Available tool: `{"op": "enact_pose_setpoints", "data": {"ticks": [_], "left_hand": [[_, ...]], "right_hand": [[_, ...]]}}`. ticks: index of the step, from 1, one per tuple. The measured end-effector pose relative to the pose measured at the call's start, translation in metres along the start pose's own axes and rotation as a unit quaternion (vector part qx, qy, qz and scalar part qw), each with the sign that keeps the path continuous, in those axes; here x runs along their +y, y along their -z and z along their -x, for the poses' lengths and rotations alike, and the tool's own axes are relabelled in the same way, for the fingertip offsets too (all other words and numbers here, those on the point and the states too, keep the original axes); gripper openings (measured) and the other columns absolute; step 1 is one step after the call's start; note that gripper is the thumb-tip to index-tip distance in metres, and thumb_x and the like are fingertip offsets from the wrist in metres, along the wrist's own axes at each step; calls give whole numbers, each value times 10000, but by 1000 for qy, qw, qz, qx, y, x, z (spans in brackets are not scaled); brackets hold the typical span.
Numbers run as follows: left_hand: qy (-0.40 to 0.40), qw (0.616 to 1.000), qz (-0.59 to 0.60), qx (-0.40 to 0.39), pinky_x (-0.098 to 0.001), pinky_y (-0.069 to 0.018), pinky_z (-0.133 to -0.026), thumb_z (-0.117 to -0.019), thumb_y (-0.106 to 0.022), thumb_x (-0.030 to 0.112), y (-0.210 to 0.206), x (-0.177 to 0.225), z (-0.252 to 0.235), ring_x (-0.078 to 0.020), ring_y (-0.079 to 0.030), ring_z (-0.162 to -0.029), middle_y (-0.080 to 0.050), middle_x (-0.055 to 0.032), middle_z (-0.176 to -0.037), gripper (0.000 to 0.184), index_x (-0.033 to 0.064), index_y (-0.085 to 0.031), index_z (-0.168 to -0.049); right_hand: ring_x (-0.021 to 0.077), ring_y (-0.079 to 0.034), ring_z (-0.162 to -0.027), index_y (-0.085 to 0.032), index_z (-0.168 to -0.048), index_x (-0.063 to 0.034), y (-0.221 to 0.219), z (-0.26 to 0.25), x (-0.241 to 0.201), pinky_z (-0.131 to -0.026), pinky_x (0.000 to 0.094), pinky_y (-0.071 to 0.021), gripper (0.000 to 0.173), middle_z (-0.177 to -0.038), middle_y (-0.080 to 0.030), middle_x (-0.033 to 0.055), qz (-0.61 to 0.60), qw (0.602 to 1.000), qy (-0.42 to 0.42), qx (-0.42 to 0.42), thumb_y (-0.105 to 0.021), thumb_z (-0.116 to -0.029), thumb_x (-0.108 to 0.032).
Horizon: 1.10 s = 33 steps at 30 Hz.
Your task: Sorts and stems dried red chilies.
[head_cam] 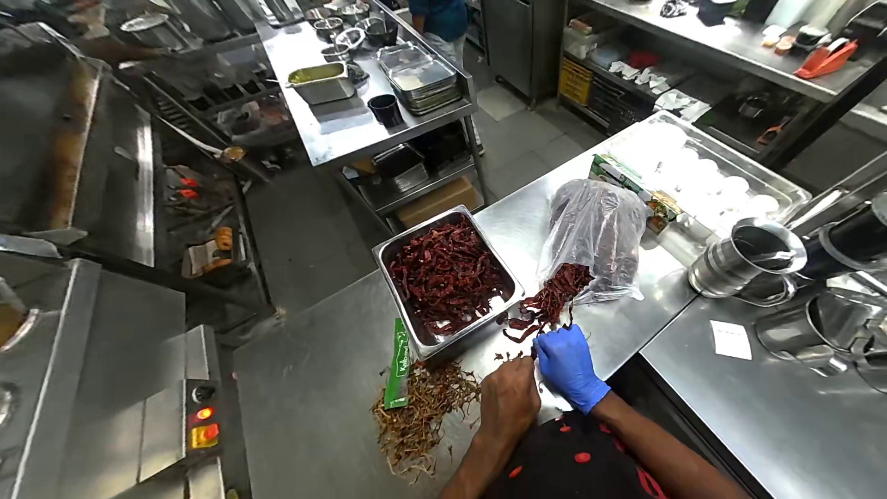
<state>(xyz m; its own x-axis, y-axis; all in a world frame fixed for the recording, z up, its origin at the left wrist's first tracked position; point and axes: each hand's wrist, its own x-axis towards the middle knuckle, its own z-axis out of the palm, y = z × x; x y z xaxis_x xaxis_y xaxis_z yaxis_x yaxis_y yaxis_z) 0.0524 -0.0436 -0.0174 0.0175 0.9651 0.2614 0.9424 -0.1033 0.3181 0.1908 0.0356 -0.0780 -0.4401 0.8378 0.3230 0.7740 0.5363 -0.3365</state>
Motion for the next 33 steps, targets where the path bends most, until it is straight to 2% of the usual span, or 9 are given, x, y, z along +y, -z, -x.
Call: {"op": "enact_pose_setpoints", "data": {"ticks": [4,6,8,12,15,18,27,29,33], "left_hand": [[64,998,-21,9,-510,-606,-798,-1006,-604,194,26,-45,-36,-294,-728,-936,-742,-115,-1031,212,90,-765,-1096],[90,995,-28,39,-568,-565,-903,-1025,-572,185,31,-69,-53,-368,-677,-1111,-641,-174,-1342,345,67,-660,-1337],[80,995,-27,47,-562,-575,-882,-1029,-547,179,22,-79,-59,-375,-664,-1142,-524,-175,-1495,429,73,-574,-1443],[-7,996,47,-72,-490,-605,-863,-996,-587,158,-42,-85,-45,-272,-722,-996,-719,-108,-1177,283,86,-728,-1231],[90,982,71,-153,-533,-576,-918,-1042,-549,225,-81,-85,-49,-320,-715,-1025,-722,-142,-1160,308,77,-713,-1257],[206,962,50,-170,-595,-562,-872,-1049,-539,351,-91,-74,-65,-383,-718,-976,-743,-187,-1004,363,54,-739,-1107],[267,947,88,-154,-629,-539,-870,-995,-607,299,-97,-61,-69,-390,-702,-981,-740,-177,-1013,302,82,-731,-1165],[236,960,106,-106,-596,-564,-833,-974,-652,283,-97,-64,-59,-335,-714,-919,-742,-132,-982,261,94,-737,-1133],[102,980,168,-20,-442,-625,-830,-952,-668,178,-77,-56,-33,-215,-712,-954,-682,-102,-1184,174,70,-737,-1071]], "right_hand": [[222,-637,-693,-637,-766,-140,-2,6,19,-658,483,-508,504,-679,-607,40,-162,952,-134,-222,-435,-1043,-509],[228,-638,-743,-680,-852,-127,-4,14,24,-704,499,-508,511,-749,-629,57,-255,900,-181,-303,-442,-1033,-542],[215,-630,-755,-680,-879,-121,-8,21,26,-720,480,-499,491,-773,-628,57,-296,876,-177,-338,-448,-1033,-526],[200,-640,-778,-706,-910,-128,-2,16,26,-742,466,-503,476,-801,-652,50,-297,877,-172,-337,-437,-1043,-498],[179,-635,-759,-720,-923,-142,5,10,26,-731,444,-507,479,-795,-655,30,-302,880,-190,-314,-434,-1049,-505],[148,-632,-730,-727,-910,-156,6,12,27,-710,417,-513,471,-779,-658,4,-325,877,-199,-294,-444,-1047,-507],[131,-619,-719,-727,-904,-165,6,15,28,-703,393,-506,454,-767,-645,-11,-352,860,-223,-294,-455,-1047,-499],[112,-626,-727,-730,-911,-174,7,13,26,-709,372,-516,406,-772,-653,-25,-378,854,-231,-272,-474,-1045,-459],[113,-647,-775,-739,-1076,-138,6,11,27,-738,318,-548,274,-874,-698,-6,-480,812,-242,-226,-499,-1033,-264]]}}
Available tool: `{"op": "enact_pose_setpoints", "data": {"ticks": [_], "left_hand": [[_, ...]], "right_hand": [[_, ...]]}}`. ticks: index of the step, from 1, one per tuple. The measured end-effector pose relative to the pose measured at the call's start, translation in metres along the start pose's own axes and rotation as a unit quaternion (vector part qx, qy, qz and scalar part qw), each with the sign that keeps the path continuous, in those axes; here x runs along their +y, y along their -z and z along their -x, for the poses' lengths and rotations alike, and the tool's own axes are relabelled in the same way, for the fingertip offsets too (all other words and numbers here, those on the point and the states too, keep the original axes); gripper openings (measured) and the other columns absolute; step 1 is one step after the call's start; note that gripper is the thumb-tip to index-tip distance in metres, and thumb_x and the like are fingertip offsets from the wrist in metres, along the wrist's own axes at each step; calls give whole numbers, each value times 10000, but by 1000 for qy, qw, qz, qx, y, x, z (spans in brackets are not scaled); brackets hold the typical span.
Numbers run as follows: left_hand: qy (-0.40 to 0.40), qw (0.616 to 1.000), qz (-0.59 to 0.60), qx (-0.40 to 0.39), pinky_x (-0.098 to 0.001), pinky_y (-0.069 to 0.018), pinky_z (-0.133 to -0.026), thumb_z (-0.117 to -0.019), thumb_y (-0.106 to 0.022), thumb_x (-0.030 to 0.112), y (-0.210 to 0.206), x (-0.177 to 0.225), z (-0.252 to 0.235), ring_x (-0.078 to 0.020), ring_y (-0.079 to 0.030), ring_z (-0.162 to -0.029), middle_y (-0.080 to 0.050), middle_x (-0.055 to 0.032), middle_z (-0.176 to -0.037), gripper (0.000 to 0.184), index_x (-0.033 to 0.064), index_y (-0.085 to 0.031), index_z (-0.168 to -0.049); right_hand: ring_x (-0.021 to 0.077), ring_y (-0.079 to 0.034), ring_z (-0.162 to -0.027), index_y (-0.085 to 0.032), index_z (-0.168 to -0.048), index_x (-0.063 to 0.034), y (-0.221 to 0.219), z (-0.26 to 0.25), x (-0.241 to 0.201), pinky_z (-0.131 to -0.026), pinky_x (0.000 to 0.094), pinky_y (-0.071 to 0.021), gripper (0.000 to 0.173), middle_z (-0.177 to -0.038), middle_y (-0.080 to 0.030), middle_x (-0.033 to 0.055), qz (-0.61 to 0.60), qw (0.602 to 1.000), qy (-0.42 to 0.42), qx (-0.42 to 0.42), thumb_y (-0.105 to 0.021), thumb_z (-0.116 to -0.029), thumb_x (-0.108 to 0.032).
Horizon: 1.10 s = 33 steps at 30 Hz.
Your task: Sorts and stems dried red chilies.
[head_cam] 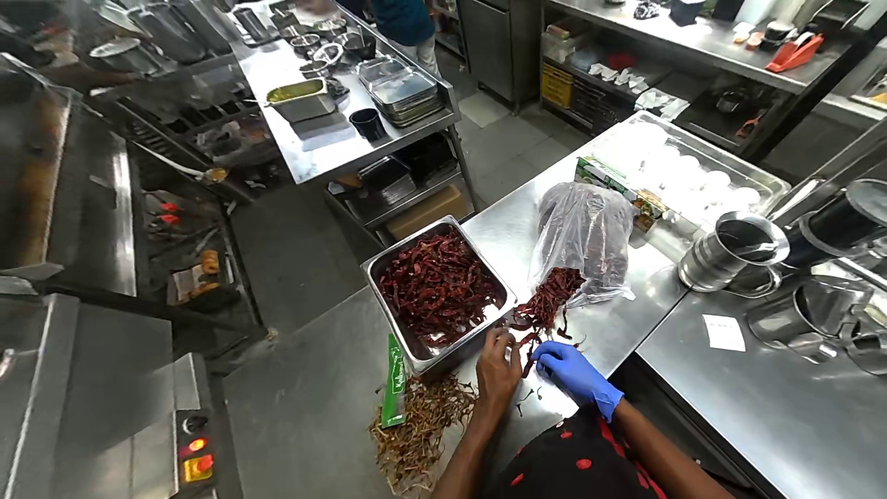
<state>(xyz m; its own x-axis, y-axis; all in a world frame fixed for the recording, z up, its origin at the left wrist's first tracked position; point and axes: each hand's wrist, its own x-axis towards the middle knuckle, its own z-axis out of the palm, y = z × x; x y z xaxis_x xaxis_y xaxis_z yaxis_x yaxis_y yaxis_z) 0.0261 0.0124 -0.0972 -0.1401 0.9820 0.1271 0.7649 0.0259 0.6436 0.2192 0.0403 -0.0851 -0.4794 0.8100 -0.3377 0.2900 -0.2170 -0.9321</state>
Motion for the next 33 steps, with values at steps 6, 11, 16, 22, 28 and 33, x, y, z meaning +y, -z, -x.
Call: {"op": "enact_pose_setpoints", "data": {"ticks": [6,11,16,22,28,33], "left_hand": [[-89,991,102,-1,-289,-620,-726,-920,-642,111,18,25,21,-102,-693,-770,-725,-41,-953,184,69,-767,-1048],[-12,974,227,15,-295,-597,-742,-886,-748,206,29,32,17,-86,-684,-819,-729,42,-924,201,111,-741,-1063],[10,978,204,-41,-310,-641,-738,-922,-730,188,28,35,18,-88,-723,-785,-749,22,-956,161,99,-740,-1055],[108,959,251,-79,-346,-630,-745,-953,-671,98,33,47,21,-135,-723,-752,-763,-37,-997,195,66,-751,-1127],[89,981,149,-81,-396,-608,-795,-943,-679,138,43,57,23,-178,-713,-772,-747,-88,-924,177,30,-763,-1055],[122,919,354,-123,-349,-603,-700,-912,-725,66,56,51,14,-161,-691,-694,-741,-85,-814,96,-3,-759,-969]], "right_hand": [[119,-593,-673,-665,-1025,-96,-10,-3,-13,-652,289,-518,308,-775,-618,10,-97,995,-3,-26,-574,-1034,-391],[142,-586,-644,-650,-1038,-72,-13,-4,-11,-621,298,-520,343,-752,-608,31,-181,981,17,-70,-537,-1058,-395],[131,-556,-608,-675,-958,-71,-14,-10,-3,-578,287,-496,337,-715,-591,26,-182,983,11,-6,-508,-1069,-342],[113,-539,-571,-655,-867,-93,-11,-19,11,-550,290,-471,393,-662,-573,6,-138,990,9,3,-538,-1050,-421],[143,-527,-589,-651,-824,-106,-22,-20,24,-574,347,-457,408,-657,-556,14,-66,997,40,20,-529,-1052,-422],[78,-448,-560,-594,-784,-115,-15,-13,21,-544,276,-395,340,-615,-472,-37,-187,972,132,-42,-520,-1063,-294]]}}
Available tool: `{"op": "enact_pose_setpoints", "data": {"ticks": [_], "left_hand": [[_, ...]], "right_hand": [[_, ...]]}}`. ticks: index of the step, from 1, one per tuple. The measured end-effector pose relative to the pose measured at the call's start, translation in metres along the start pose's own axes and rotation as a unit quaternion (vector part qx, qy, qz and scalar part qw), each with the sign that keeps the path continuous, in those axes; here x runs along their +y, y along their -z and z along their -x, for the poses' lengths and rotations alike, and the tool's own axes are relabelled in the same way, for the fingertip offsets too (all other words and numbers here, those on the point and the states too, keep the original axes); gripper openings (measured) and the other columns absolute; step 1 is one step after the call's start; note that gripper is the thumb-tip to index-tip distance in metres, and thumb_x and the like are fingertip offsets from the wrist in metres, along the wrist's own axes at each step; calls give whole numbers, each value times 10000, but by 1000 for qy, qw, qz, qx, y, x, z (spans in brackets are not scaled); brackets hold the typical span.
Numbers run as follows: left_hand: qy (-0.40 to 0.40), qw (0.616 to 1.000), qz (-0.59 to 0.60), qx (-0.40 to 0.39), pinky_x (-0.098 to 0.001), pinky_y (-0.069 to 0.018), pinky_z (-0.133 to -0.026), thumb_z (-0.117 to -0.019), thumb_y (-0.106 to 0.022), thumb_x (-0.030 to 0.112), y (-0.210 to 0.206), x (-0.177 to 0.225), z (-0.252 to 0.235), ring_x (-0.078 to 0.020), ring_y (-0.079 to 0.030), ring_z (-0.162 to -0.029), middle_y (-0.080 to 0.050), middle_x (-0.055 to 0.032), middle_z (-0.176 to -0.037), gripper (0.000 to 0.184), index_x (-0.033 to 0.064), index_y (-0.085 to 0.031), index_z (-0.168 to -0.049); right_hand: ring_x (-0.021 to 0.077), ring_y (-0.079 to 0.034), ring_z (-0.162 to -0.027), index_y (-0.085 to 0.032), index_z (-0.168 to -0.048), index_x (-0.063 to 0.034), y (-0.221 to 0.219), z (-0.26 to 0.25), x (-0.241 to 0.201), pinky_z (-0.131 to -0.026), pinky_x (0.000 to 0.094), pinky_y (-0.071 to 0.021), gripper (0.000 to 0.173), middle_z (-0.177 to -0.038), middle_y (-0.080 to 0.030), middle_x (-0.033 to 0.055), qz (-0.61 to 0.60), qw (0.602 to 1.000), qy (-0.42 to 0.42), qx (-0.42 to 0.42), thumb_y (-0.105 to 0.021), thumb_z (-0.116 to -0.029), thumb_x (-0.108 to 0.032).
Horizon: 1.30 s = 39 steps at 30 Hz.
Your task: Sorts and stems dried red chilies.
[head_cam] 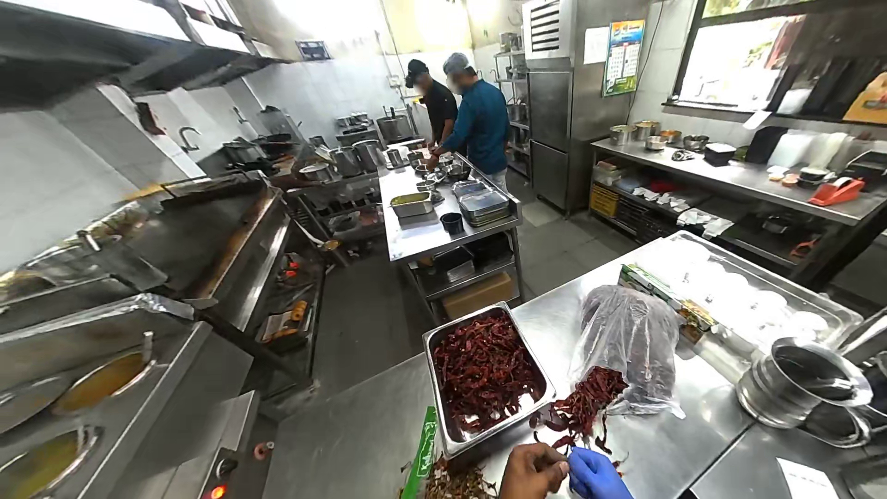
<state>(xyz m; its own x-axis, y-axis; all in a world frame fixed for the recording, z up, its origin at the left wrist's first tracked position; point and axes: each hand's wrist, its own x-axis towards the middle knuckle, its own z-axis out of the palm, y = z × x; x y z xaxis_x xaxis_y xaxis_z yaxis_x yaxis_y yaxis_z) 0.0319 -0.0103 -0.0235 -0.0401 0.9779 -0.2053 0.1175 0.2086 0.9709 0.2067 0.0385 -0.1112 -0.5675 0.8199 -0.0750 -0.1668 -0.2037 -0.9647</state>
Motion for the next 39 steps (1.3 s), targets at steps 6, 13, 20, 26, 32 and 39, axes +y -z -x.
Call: {"op": "enact_pose_setpoints", "data": {"ticks": [6,13,20,26,32,39], "left_hand": [[-11,990,138,18,-320,-578,-694,-920,-721,58,10,-3,-11,-160,-667,-721,-733,-115,-866,123,-31,-748,-1000],[-188,877,-361,257,-552,-483,-1068,-950,-674,188,77,9,-34,-332,-573,-1298,-604,-124,-1419,397,92,-672,-1336],[-164,911,-376,45,-409,-611,-876,-1022,-595,264,41,-43,-29,-182,-723,-933,-742,-62,-1060,256,87,-758,-1110],[4,863,-505,30,-528,-543,-986,-1004,-538,145,5,-76,-67,-346,-641,-1206,-582,-141,-1448,395,155,-653,-1381],[-31,865,-485,120,-548,-552,-956,-980,-547,51,5,-90,-65,-375,-688,-1093,-701,-203,-1198,284,42,-716,-1209],[-59,918,-335,203,-523,-588,-845,-940,-628,63,20,-99,-38,-307,-711,-893,-711,-165,-971,234,-16,-635,-1160]], "right_hand": [[59,-470,-582,-587,-799,-185,-11,9,-34,-582,239,-421,295,-648,-477,-72,-280,958,23,-51,-542,-1040,-349],[130,-600,-679,-682,-949,-80,10,11,-24,-630,293,-511,340,-782,-649,22,74,990,-123,-12,-484,-1074,-326],[177,-694,-847,-653,-1107,-33,6,13,-22,-732,324,-570,377,-967,-719,92,-105,969,-224,16,-370,-1107,-283],[196,-680,-1088,-653,-1232,-25,2,12,-31,-966,360,-558,341,-1189,-696,108,-101,974,-195,48,-463,-1094,-271],[149,-659,-1109,-699,-1286,-142,10,16,-29,-973,351,-544,408,-1219,-699,37,66,983,-169,16,-497,-1065,-419],[149,-690,-1051,-730,-1172,-92,3,10,-26,-954,333,-562,380,-1125,-730,45,54,984,-167,22,-498,-1075,-377]]}}
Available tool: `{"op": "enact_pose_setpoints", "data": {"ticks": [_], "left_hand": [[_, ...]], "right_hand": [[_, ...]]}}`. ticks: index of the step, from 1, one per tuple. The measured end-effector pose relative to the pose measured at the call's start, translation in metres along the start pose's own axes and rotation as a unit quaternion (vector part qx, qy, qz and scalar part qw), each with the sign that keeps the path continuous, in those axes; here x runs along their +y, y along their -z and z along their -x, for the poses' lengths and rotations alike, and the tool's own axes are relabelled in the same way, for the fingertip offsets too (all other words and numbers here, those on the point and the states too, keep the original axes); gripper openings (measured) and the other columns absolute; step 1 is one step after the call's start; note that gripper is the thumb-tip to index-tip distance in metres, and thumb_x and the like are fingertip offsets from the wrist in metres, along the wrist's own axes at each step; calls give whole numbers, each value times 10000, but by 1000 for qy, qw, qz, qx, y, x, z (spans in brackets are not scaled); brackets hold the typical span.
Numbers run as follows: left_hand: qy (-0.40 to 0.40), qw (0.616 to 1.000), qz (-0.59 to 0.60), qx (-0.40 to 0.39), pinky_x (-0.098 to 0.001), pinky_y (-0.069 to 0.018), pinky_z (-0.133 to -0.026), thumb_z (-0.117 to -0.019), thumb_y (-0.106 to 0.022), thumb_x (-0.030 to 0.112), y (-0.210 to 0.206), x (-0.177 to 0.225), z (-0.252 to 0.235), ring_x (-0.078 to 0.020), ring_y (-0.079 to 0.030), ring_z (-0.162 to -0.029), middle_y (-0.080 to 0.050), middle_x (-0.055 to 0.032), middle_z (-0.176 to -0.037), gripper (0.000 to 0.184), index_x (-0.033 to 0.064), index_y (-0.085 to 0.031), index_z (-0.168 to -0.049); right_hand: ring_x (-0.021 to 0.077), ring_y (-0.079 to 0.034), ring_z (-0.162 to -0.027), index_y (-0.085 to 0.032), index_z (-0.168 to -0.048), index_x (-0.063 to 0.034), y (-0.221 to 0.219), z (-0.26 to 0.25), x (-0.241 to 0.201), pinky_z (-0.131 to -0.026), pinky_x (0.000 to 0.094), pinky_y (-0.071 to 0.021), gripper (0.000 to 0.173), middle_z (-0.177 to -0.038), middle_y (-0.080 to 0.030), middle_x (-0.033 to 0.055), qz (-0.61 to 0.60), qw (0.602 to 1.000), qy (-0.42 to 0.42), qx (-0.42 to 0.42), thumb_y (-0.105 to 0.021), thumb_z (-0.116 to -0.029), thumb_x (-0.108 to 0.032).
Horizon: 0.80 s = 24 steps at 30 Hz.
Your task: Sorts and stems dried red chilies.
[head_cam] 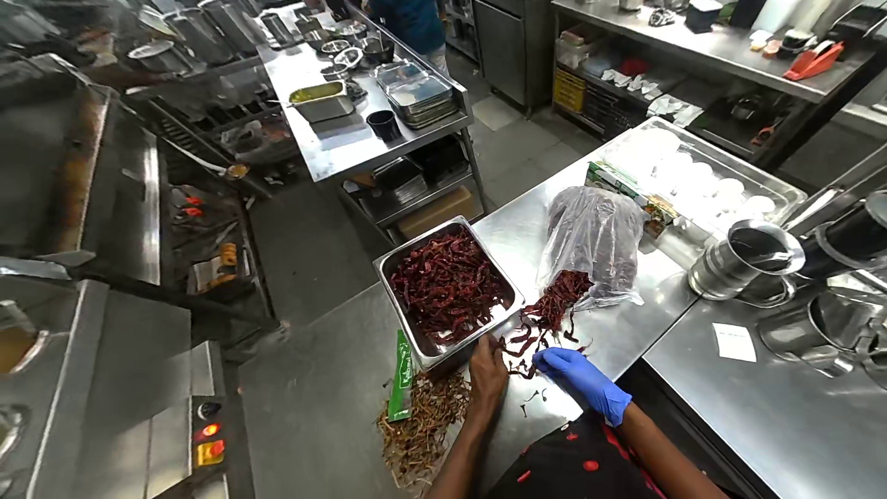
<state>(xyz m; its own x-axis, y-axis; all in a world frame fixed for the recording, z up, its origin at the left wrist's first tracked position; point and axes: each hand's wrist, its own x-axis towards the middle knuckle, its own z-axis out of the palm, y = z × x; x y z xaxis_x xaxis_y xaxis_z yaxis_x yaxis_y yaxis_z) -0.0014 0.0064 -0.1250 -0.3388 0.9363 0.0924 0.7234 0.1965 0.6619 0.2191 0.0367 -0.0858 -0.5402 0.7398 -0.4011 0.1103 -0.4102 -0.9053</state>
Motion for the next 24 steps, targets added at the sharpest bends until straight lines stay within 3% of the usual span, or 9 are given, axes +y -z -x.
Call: {"op": "enact_pose_setpoints", "data": {"ticks": [5,8,10,13,15,18,22,24], "left_hand": [[-13,994,92,48,-446,-602,-839,-917,-639,43,20,20,28,-214,-701,-908,-700,-101,-991,227,13,-627,-1142],[-60,983,153,82,-361,-612,-840,-895,-651,61,27,32,39,-138,-699,-899,-705,-32,-984,250,38,-630,-1144],[-62,965,247,64,-363,-628,-851,-883,-671,44,35,47,44,-157,-716,-911,-719,-36,-1001,297,38,-614,-1175],[46,886,461,-12,-418,-616,-876,-878,-685,-42,50,75,46,-281,-707,-962,-696,-164,-1066,371,4,-570,-1228],[127,821,554,-44,-426,-585,-893,-863,-664,-83,57,85,42,-278,-684,-989,-680,-185,-1084,406,-1,-561,-1248],[186,762,615,-80,-411,-572,-904,-865,-639,-113,62,90,34,-253,-686,-993,-690,-202,-1109,410,-13,-562,-1255],[152,809,554,-127,-393,-594,-864,-879,-716,-20,70,96,31,-260,-691,-938,-697,-213,-1086,295,-59,-671,-1169],[163,806,555,-126,-391,-602,-825,-891,-711,-34,70,98,29,-261,-694,-874,-704,-225,-1036,235,-77,-694,-1121]], "right_hand": [[135,-702,-1016,-739,-1186,-148,-17,-5,-1,-930,342,-573,341,-1093,-744,11,67,997,24,9,-522,-1063,-381],[137,-703,-982,-697,-1295,-198,-24,-6,-10,-901,368,-580,364,-1089,-739,5,100,994,44,19,-568,-1034,-417],[153,-705,-962,-651,-1353,-188,-28,-6,-18,-883,372,-588,387,-1086,-736,21,80,995,60,12,-598,-1026,-389],[176,-689,-866,-713,-1183,-107,-31,-5,-26,-797,362,-592,250,-979,-724,57,31,992,117,34,-665,-995,-264],[179,-664,-819,-719,-1060,-78,-29,-3,-30,-744,352,-576,168,-913,-700,64,6,987,148,56,-721,-944,-199],[184,-645,-794,-702,-1035,-53,-23,1,-39,-714,339,-553,158,-882,-684,88,-37,986,156,45,-730,-919,-157],[162,-622,-775,-685,-1025,-47,-22,6,-44,-704,317,-529,163,-861,-662,82,-59,987,147,32,-700,-939,-185],[154,-617,-761,-686,-1031,-45,-20,7,-44,-702,307,-525,168,-853,-660,78,-65,987,144,20,-687,-952,-193]]}}
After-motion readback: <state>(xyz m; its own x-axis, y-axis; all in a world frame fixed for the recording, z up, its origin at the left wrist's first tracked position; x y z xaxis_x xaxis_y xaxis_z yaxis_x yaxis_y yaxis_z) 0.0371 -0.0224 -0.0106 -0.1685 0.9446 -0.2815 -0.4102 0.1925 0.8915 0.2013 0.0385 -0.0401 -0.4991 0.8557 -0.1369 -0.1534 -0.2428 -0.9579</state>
